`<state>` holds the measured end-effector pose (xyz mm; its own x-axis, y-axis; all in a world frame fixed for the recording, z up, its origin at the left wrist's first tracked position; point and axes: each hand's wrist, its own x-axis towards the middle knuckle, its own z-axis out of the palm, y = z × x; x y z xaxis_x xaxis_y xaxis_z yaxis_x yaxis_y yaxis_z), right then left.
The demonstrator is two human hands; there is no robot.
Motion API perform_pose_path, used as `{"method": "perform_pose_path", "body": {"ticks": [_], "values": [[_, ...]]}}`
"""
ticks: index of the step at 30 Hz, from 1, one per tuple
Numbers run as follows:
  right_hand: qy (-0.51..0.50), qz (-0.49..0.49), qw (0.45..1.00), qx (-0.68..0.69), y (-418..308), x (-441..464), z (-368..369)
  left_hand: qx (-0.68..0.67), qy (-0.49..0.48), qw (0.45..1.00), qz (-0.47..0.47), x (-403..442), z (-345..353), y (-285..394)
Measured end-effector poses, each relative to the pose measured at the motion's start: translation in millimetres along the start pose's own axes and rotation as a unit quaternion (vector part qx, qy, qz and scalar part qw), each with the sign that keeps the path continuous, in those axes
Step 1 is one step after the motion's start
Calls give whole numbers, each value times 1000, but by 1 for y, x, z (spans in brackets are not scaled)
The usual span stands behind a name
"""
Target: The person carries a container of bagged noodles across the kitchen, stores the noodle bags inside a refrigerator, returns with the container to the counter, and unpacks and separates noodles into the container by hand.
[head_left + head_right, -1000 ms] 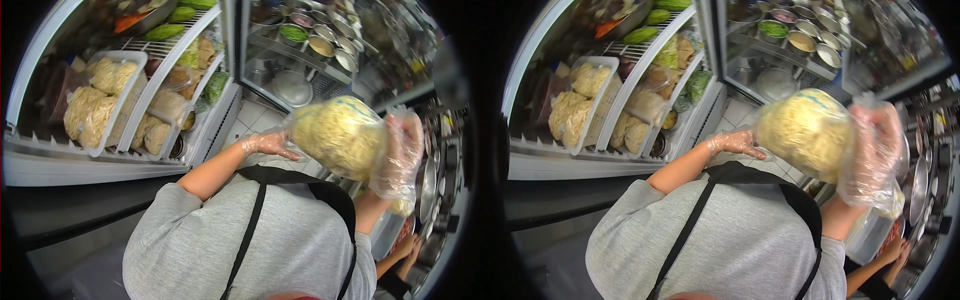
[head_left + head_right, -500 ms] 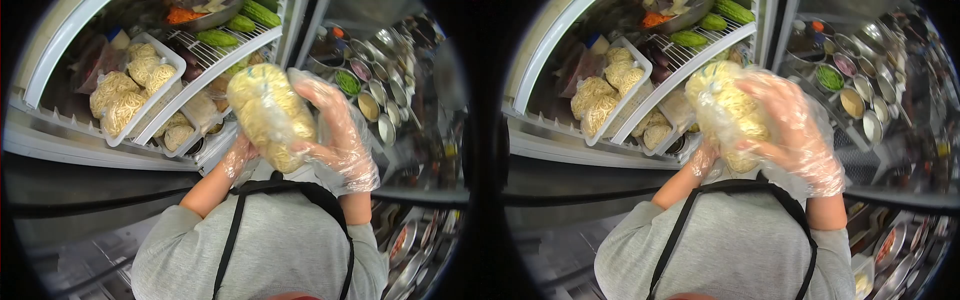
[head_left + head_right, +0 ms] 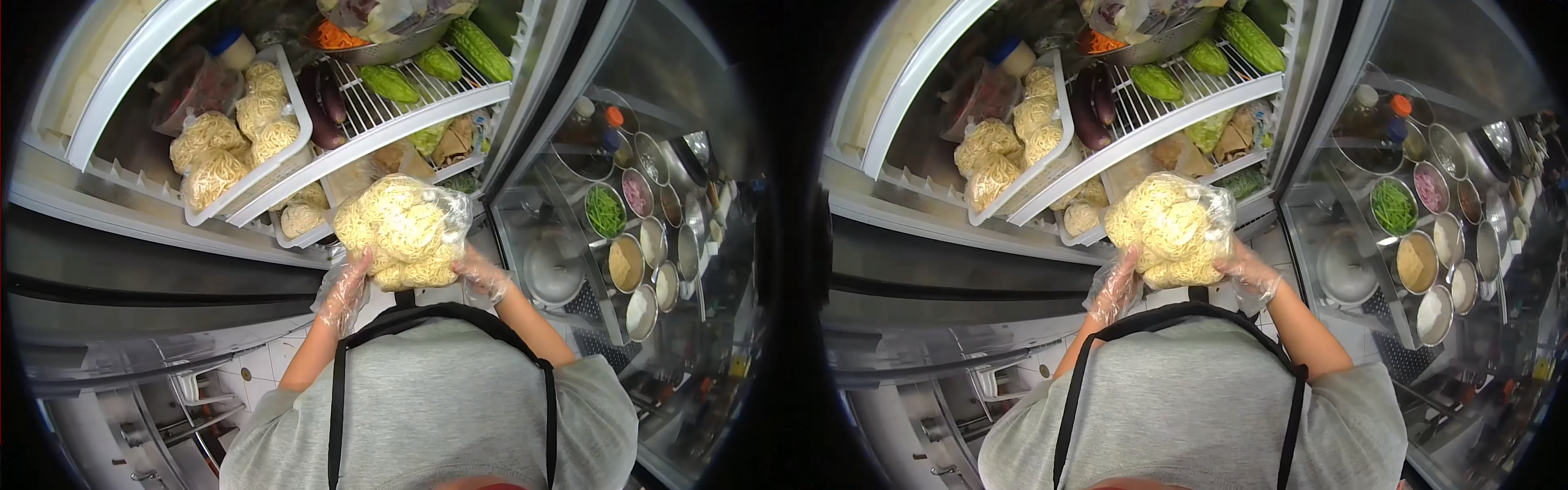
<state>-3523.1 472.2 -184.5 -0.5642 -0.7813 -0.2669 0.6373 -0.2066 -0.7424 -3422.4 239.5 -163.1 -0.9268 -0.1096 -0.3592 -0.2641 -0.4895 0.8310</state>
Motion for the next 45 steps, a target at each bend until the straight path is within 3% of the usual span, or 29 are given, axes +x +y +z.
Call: {"method": "perform_pose_path", "body": {"ticks": [2, 4, 6, 9, 14, 18, 19, 20, 22, 23, 29, 33, 39, 45], "values": [[-28, 29, 998, 48, -4, 17, 4, 18, 5, 1000, 2, 10, -21, -1], [-54, 56, 992, 97, -1, 36, 11, 75, 70, 995, 8, 12, -23, 15], [-67, 36, 987, 140, 6, 59, 14, 93, 32, 994, 46, 27, -36, 27], [-47, 11, 991, 124, 2, 95, 24, 187, 72, 976, 82, 59, -55, 38], [-19, -28, 994, 108, -24, 150, 32, 171, 56, 972, 154, 121, -94, 42], [-26, -64, 992, 110, -27, 208, 12, 200, 108, 959, 167, 168, -114, 59], [9, -70, 990, 123, -46, 204, 29, 214, 126, 953, 172, 182, -115, 68], [5, -65, 991, 116, -36, 221, 11, 225, 147, 947, 174, 193, -117, 74], [128, -74, 965, 216, -17, 275, -28, 243, 189, 935, 178, 214, -124, 81], [125, -82, 966, 209, -25, 290, -34, 255, 208, 928, 175, 219, -128, 80], [74, -99, 988, 92, -72, 321, -38, 293, 284, 895, 179, 250, -152, 86], [37, -97, 989, -102, -59, 341, -8, 326, 320, 873, 172, 249, -158, 74], [-34, -131, 879, -457, 1, 362, 63, 361, 355, 847, 162, 229, -160, 57], [-45, -151, 800, -579, 9, 368, 57, 401, 376, 819, 164, 232, -167, 55]]}}
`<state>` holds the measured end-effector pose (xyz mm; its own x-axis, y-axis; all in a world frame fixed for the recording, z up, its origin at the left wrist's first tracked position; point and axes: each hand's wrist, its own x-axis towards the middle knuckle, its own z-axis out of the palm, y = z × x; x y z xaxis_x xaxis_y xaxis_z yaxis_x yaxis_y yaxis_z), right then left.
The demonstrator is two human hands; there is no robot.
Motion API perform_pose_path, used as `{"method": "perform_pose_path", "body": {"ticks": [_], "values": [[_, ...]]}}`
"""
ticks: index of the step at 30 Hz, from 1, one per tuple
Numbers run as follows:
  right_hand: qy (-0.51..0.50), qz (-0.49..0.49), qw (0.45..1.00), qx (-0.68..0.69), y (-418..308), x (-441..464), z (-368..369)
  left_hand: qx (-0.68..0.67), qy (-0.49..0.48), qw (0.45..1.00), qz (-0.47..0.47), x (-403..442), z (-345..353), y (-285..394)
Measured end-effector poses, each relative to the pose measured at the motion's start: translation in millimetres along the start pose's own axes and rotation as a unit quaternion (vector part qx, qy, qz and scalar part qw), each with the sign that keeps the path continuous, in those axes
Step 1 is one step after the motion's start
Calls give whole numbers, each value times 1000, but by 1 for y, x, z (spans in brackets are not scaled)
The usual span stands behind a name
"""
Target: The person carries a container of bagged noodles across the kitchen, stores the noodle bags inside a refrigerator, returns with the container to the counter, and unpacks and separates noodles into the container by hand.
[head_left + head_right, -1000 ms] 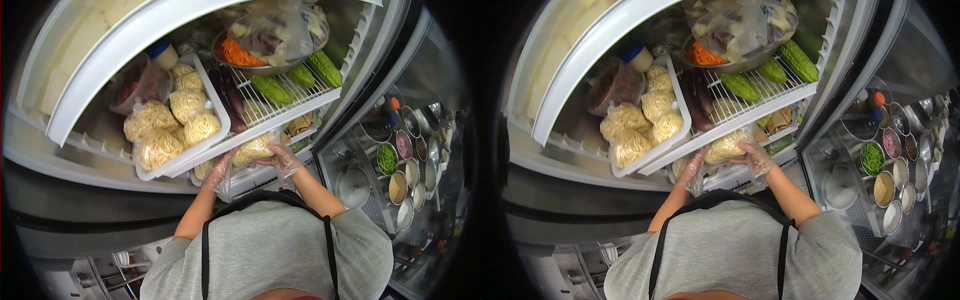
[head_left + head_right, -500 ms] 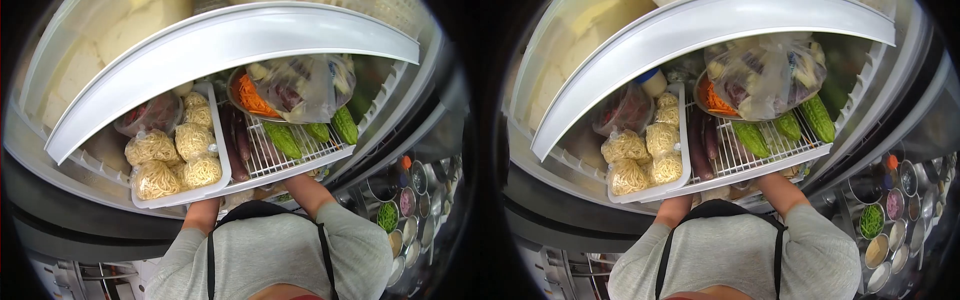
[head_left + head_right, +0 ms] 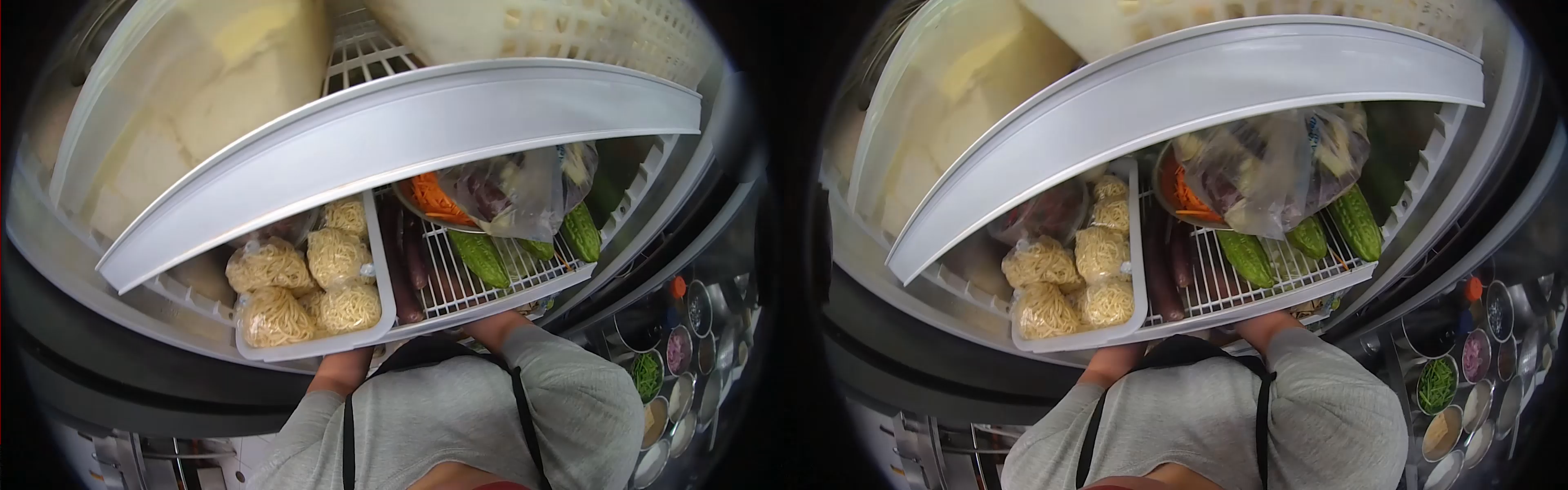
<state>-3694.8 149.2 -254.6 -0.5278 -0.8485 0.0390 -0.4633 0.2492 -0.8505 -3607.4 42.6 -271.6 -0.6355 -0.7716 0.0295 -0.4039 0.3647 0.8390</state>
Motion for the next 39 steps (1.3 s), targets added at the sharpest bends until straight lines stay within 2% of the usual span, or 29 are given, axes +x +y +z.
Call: {"method": "perform_pose_path", "body": {"ticks": [6, 10, 14, 15, 17, 18, 19, 21, 23, 25, 27, 29, 30, 34, 35, 37, 39], "values": [[3, -52, 997, -56, 3, -22, -27, 43, 35, 998, 27, 11, 0, -3], [35, -84, 993, -77, 7, -62, -58, 69, 57, 992, 85, 25, -3, 0], [126, -77, 985, -94, 12, -143, -89, 68, 61, 978, 186, 42, 17, 14], [210, -92, 960, -160, 10, -174, -95, 65, 59, 974, 211, 43, 24, 17], [130, 104, 981, -101, -19, -236, -113, 48, 55, 961, 265, 42, 35, 27], [167, 161, 964, -130, -31, -261, -108, 33, 51, 956, 286, 40, 42, 31], [198, 196, 952, -126, -37, -284, -100, 19, 48, 951, 304, 36, 48, 35], [325, 215, 920, -31, -52, -324, -80, -13, 36, 941, 336, 25, 60, 46], [397, 262, 879, -20, -62, -360, -50, -44, 16, 929, 368, 10, 72, 53], [399, 346, 847, -59, -74, -392, -19, -73, -11, 916, 395, -8, 82, 62], [408, 384, 827, -51, -90, -423, 5, -107, -41, 901, 418, -29, 93, 71], [345, 453, 820, -56, -107, -458, 25, -132, -67, 887, 437, -46, 99, 79], [348, 472, 805, -85, -116, -476, 35, -143, -78, 880, 446, -56, 101, 83], [452, 565, 677, -131, -180, -555, 44, -177, -117, 854, 475, -87, 104, 95], [531, 540, 620, -208, -184, -586, 56, -184, -124, 847, 483, -94, 104, 95], [593, 607, 480, -220, -252, -619, 44, -198, -144, 835, 493, -118, 96, 103], [715, 494, 331, -367, -284, -673, 65, -201, -184, 850, 452, -151, 79, 116]]}}
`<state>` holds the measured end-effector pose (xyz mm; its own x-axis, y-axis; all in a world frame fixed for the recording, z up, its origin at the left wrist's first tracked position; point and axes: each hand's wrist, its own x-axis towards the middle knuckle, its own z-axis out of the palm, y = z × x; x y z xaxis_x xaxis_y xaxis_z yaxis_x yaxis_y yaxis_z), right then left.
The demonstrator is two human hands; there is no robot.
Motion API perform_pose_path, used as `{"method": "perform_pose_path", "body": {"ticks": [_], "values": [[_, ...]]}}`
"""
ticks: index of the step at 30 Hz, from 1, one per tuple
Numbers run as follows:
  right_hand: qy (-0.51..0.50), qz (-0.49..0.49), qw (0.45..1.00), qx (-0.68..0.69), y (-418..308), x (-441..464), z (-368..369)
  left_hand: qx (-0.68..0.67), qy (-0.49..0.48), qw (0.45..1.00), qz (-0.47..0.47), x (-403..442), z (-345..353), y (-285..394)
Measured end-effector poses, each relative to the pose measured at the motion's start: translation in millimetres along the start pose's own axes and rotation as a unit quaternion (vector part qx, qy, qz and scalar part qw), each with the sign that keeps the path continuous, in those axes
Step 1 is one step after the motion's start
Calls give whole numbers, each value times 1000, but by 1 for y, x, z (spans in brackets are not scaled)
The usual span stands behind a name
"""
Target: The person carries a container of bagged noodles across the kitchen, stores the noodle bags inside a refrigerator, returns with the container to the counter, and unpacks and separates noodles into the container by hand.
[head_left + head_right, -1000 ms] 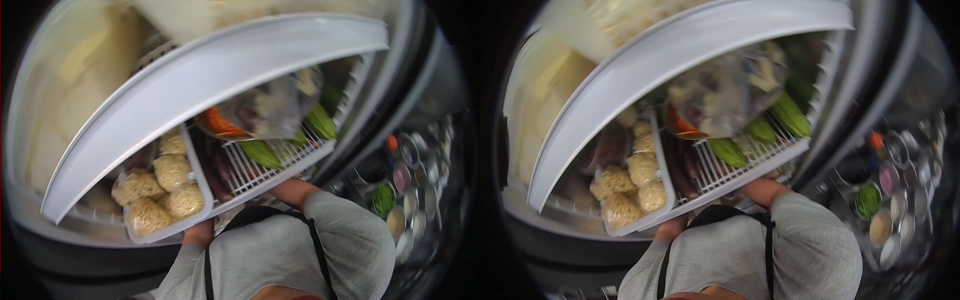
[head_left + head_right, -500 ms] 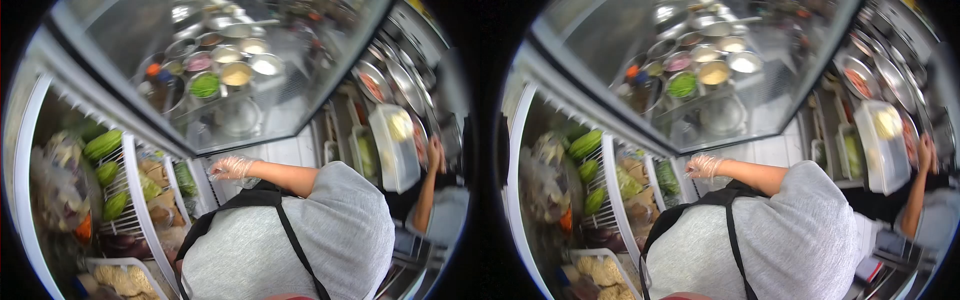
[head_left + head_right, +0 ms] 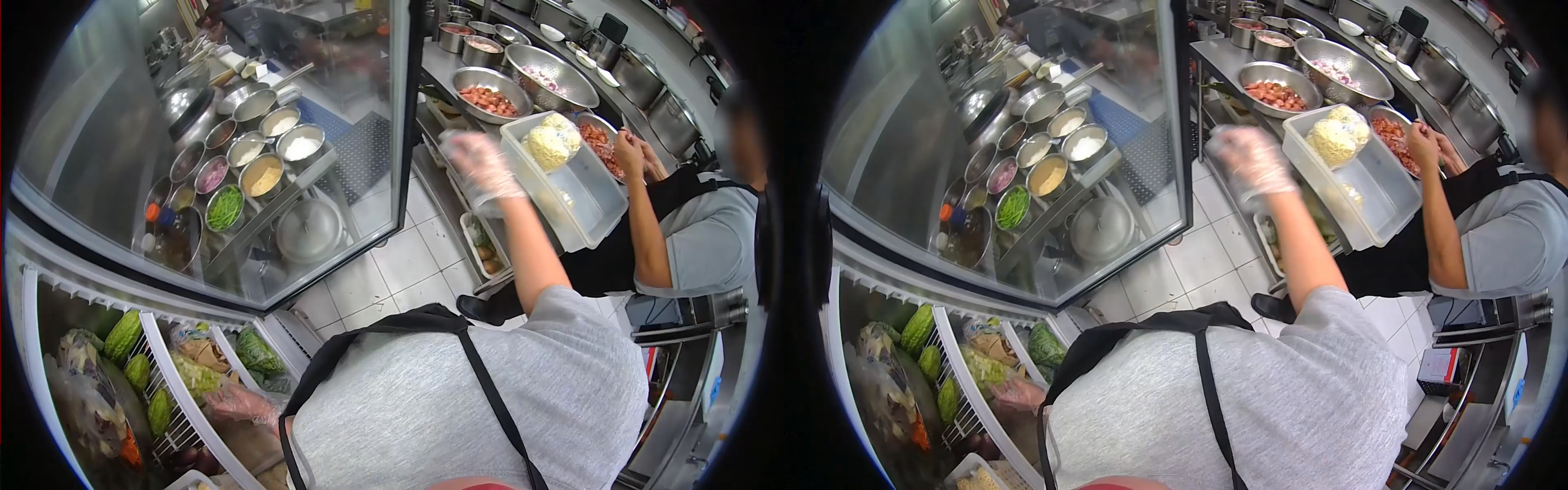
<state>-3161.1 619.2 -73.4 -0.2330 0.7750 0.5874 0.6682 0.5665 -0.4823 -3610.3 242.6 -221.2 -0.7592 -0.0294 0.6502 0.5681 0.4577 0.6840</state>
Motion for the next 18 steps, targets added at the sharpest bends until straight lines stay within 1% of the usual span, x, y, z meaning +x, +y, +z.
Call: {"method": "perform_pose_path", "body": {"ticks": [1, 2, 3, 4, 5, 6, 7, 8, 9, 10, 12, 13, 14, 16, 17, 18], "values": [[24, 51, 998, -22, 33, 9, -23, -32, -6, 999, -8, -6, 0, 25], [-1, 118, 991, -54, 35, 18, -61, -33, -9, 999, -8, -13, 3, 26], [46, 59, 985, -153, 73, 17, -84, -29, -17, 999, 2, -20, 10, 20], [91, -3, 964, -250, 109, 16, -105, -26, -25, 999, 11, -28, 17, 14], [63, 43, 950, -303, 119, 14, -126, 0, -51, 999, -18, -35, 21, 10], [33, 88, 930, -354, 126, 14, -144, 2, -54, 998, -18, -44, 20, 25], [31, 88, 930, -355, 140, 13, -156, 4, -71, 997, -18, -54, 19, 49], [-14, 105, 925, -366, 154, 13, -165, 6, -89, 996, -17, -62, 20, 66], [-58, 123, 917, -375, 169, 12, -173, -27, -84, 996, -6, -71, 25, 71], [-58, 121, 917, -375, 193, 12, -175, -26, -83, 996, -7, -78, 26, 81], [-83, 25, 892, -444, 239, 10, -167, -65, -119, 991, 16, -92, 24, 101], [-172, 99, 887, -416, 206, 18, -171, -68, -127, 989, 17, -98, 25, 104], [-174, 98, 887, -416, 210, 21, -174, -66, -127, 990, 16, -105, 26, 108], [-193, 31, 906, -376, 219, 26, -178, -106, -120, 987, 15, -118, 26, 113], [-162, 3, 913, -374, 220, 22, -177, -105, -136, 985, 25, -123, 25, 113], [-162, 0, 914, -372, 223, 21, -176, -104, -133, 985, 25, -127, 26, 111]]}}
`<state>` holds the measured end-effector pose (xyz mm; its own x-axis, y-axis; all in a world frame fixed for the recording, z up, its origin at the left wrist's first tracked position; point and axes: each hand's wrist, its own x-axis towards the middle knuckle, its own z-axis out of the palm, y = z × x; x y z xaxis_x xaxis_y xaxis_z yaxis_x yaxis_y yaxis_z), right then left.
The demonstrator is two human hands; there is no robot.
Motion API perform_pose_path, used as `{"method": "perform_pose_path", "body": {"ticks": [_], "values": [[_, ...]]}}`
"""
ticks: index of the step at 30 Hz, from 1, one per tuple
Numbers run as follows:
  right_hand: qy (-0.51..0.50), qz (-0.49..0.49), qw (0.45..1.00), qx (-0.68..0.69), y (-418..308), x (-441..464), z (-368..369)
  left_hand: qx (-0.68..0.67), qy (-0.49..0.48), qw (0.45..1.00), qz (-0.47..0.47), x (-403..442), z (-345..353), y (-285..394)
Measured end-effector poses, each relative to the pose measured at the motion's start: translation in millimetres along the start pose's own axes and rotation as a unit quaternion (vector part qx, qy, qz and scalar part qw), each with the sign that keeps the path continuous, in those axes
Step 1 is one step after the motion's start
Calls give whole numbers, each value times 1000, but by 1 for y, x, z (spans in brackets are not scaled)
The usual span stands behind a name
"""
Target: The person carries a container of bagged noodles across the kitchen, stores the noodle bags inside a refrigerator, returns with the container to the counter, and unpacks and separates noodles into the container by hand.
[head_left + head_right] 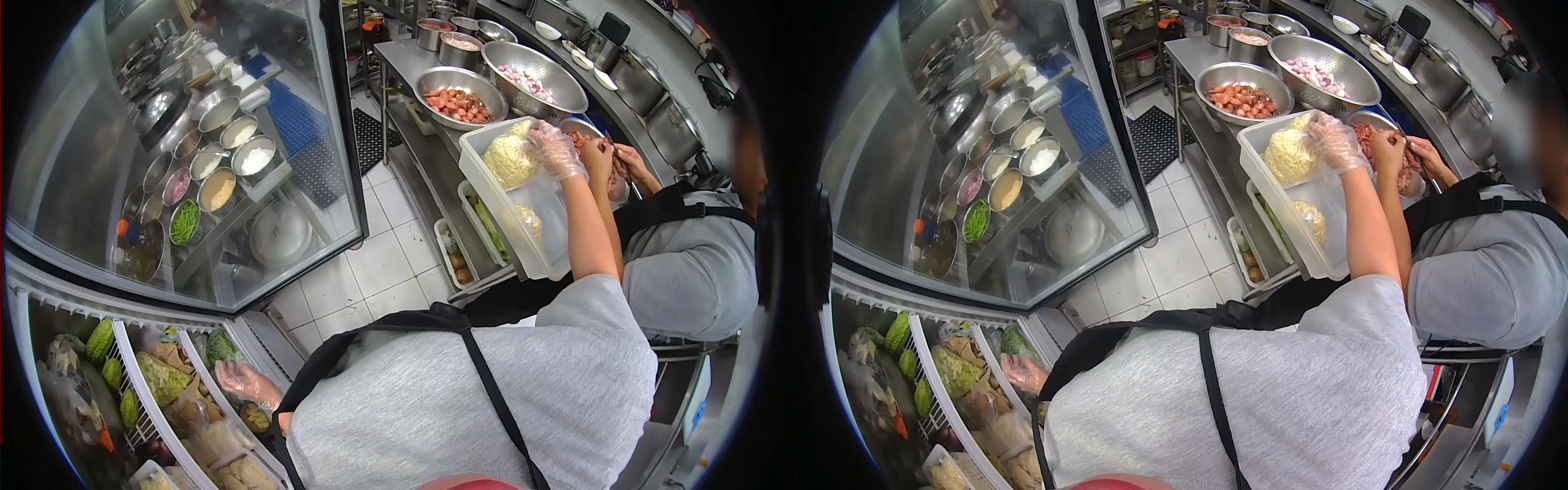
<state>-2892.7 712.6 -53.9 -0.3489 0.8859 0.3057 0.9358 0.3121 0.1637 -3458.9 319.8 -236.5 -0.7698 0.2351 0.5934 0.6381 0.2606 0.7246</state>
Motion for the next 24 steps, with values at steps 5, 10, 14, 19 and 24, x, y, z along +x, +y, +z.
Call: {"method": "perform_pose_path", "body": {"ticks": [5, 10, 14, 19, 24], "values": [[63, -24, 998, -16, 11, -2, 16, -5, -12, 999, -30, -16, 1, 1], [120, 28, 992, 6, 15, 1, 17, 2, -18, 1000, 0, -19, -1, 8], [235, 56, 965, 97, 57, 21, 63, -21, -34, 999, -8, -24, -1, 15], [254, 147, 870, 396, 61, 20, 25, -53, -44, 996, -58, -21, 7, 36], [272, 91, 782, 554, 6, 7, -86, -184, -156, 966, -96, -1, 46, 107]]}}
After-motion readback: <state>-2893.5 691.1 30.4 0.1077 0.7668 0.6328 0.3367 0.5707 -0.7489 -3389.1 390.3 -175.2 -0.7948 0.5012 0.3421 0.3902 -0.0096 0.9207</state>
